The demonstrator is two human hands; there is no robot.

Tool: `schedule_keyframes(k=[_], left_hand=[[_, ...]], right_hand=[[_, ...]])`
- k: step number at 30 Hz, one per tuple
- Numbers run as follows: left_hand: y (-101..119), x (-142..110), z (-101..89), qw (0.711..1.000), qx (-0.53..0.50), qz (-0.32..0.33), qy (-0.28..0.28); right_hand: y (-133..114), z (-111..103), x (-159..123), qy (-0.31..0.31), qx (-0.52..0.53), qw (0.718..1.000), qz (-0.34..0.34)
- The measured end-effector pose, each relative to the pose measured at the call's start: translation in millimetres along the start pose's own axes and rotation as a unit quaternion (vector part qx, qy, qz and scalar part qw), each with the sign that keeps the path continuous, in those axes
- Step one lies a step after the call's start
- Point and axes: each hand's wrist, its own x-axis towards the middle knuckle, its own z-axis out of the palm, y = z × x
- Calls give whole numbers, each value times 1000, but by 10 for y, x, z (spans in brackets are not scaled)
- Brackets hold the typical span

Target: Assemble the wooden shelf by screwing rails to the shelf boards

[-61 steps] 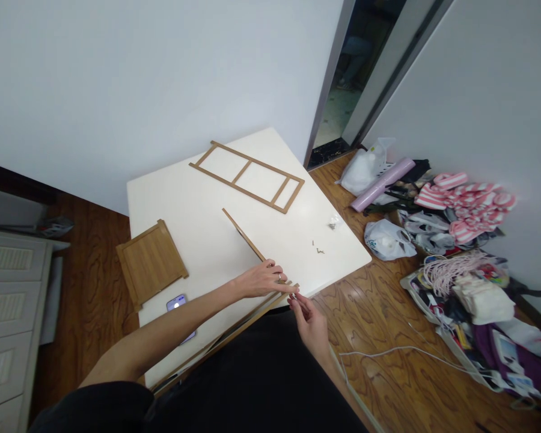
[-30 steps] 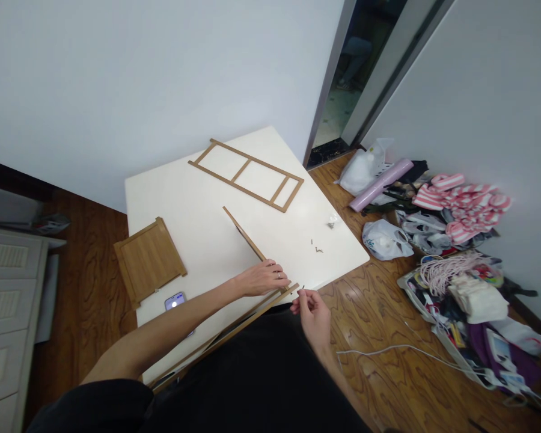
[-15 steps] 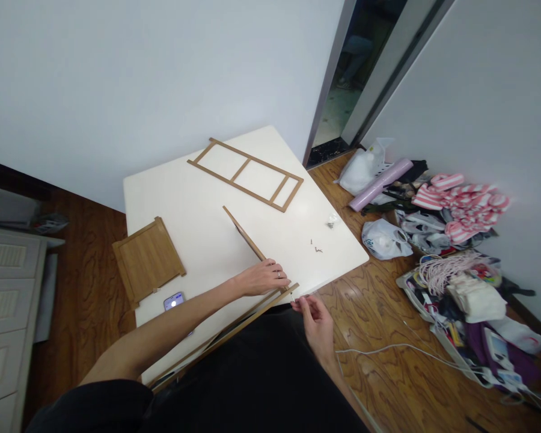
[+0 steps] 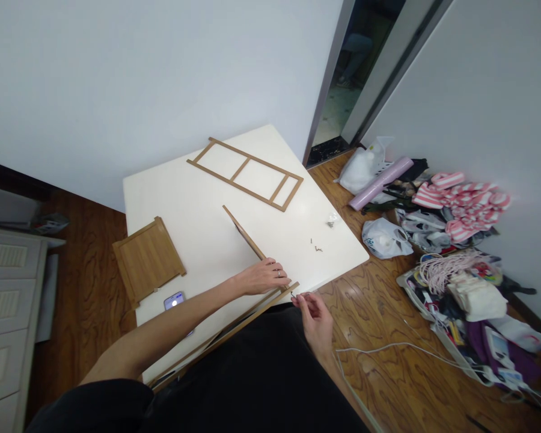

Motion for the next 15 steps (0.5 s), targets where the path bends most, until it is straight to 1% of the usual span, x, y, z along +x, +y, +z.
schedule_keyframes(k=[5, 10, 15], left_hand=[[4, 1, -10, 1000, -2, -3, -1], [1, 9, -5, 1000, 1, 4, 11], [-1, 8, 7, 1000, 1, 2, 16]], right_hand=[[-25, 15, 1, 8, -7, 1000, -2], [18, -8, 16, -18, -31, 999, -28], [-7, -24, -22, -14, -45, 998, -40]])
